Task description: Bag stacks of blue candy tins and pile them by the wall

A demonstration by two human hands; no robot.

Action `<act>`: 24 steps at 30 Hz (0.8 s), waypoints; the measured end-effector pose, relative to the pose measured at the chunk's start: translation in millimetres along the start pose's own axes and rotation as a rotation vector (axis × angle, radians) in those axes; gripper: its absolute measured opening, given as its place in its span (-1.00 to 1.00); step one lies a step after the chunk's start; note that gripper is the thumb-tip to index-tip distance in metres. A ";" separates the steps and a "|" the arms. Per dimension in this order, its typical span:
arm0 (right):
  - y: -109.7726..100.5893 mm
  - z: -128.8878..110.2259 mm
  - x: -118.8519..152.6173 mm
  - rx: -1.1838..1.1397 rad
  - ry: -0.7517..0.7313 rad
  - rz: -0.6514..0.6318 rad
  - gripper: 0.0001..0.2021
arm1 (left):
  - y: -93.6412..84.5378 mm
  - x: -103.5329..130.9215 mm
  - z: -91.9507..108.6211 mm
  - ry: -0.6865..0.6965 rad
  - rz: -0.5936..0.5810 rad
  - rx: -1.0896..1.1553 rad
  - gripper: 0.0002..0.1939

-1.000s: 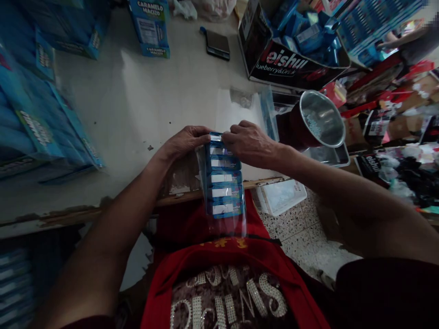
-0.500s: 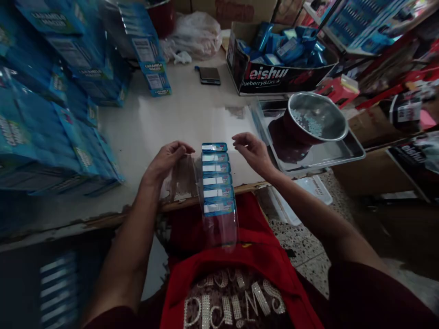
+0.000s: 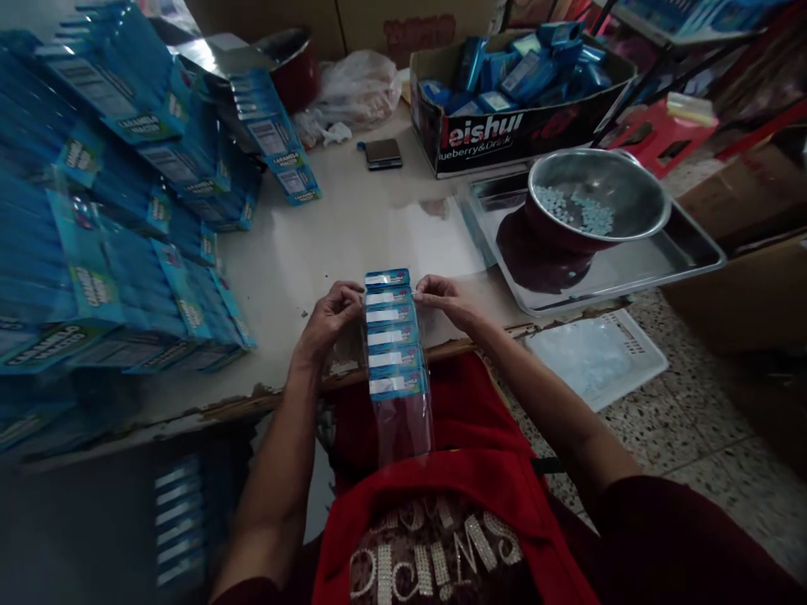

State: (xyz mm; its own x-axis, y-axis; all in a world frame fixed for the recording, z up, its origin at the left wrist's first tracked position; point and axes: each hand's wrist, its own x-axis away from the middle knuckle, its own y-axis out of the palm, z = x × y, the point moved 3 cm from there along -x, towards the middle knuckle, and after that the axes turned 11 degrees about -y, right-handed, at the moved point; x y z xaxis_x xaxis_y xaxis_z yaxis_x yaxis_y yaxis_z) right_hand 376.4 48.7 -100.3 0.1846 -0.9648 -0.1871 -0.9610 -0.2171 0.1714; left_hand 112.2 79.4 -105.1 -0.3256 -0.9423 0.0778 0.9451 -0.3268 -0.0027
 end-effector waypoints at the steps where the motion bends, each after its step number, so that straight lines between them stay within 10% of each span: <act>1: -0.5 0.3 -1.5 0.016 -0.044 0.019 -0.56 | 0.1 -0.7 1.0 0.040 0.006 -0.001 -0.66; 9: 4.7 3.9 -5.3 -0.041 -0.159 -0.039 -0.55 | 12.8 -9.2 0.4 0.050 -0.163 0.221 -0.61; 24: 1.1 25.6 -44.6 -0.131 -0.136 0.121 -0.56 | 1.4 -22.8 -6.5 0.096 0.045 0.187 -0.64</act>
State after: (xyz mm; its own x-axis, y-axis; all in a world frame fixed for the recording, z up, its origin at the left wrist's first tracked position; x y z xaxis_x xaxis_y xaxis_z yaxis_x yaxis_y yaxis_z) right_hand 361.9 95.2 -116.6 0.0313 -0.9580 -0.2850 -0.9378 -0.1268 0.3231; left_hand 120.7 100.0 -113.4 -0.2761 -0.9610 -0.0134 0.9444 -0.2739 0.1822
